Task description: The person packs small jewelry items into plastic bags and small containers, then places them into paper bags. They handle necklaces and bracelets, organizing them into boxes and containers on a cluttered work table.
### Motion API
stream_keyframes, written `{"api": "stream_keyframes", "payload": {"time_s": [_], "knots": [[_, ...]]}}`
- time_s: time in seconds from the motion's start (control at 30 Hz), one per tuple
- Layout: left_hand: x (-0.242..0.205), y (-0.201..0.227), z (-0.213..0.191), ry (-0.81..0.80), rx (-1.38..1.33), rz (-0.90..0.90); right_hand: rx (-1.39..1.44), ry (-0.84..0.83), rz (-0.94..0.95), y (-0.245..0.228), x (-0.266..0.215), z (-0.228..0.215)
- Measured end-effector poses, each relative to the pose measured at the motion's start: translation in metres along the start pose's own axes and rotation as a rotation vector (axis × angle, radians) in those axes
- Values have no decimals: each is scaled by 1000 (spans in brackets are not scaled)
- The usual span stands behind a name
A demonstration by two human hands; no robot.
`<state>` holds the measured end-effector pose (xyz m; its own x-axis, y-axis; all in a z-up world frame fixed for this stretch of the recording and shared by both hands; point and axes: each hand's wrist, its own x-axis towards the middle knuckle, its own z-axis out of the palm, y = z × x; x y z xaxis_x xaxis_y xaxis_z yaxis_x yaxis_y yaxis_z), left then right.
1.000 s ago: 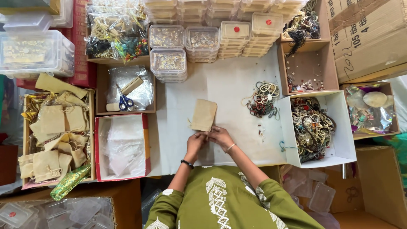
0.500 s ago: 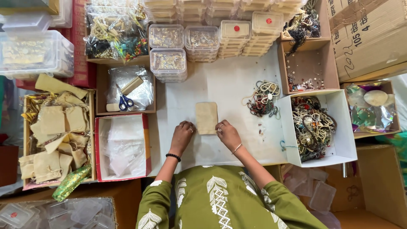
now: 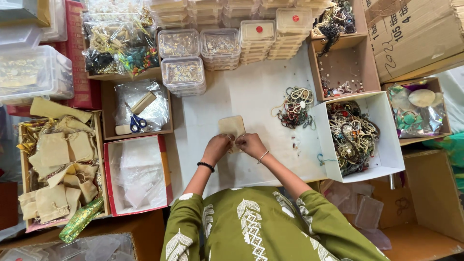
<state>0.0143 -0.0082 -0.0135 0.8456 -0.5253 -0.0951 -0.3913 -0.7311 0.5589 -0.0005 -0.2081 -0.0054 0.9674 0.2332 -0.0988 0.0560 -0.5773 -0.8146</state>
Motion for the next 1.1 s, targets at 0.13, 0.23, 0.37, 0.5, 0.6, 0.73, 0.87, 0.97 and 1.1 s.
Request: {"api": "stream_keyframes", "payload": {"time_s": [0.13,0.23,0.37,0.5,0.6,0.73,0.87,0.97,1.1], "knots": [[-9,2,3,-16,14,25,-226,-72,-108,-4,1,-4],[-28,-11,40,88,90,190,-326,-67,-210,21,-10,12],[-53,24,9,368,229,294,-453,-30,-435,14,-21,-2],[-39,13,18,185,165,172,-486,-177,-341,16,-7,-14],[-9,-22,38,20,-116,-49,-428,-229,-134,5,10,-24],[5,2,-3,220,-258,-324,-199,47,-110,-11,21,-22],[0,22,-8,290,7,-179,-327,189,-270,7,10,-17],[-14,-1,39,337,19,-60,-550,159,-591,-6,1,-28],[-21,9,37,427,78,27,-602,58,-682,8,-3,-33]]}}
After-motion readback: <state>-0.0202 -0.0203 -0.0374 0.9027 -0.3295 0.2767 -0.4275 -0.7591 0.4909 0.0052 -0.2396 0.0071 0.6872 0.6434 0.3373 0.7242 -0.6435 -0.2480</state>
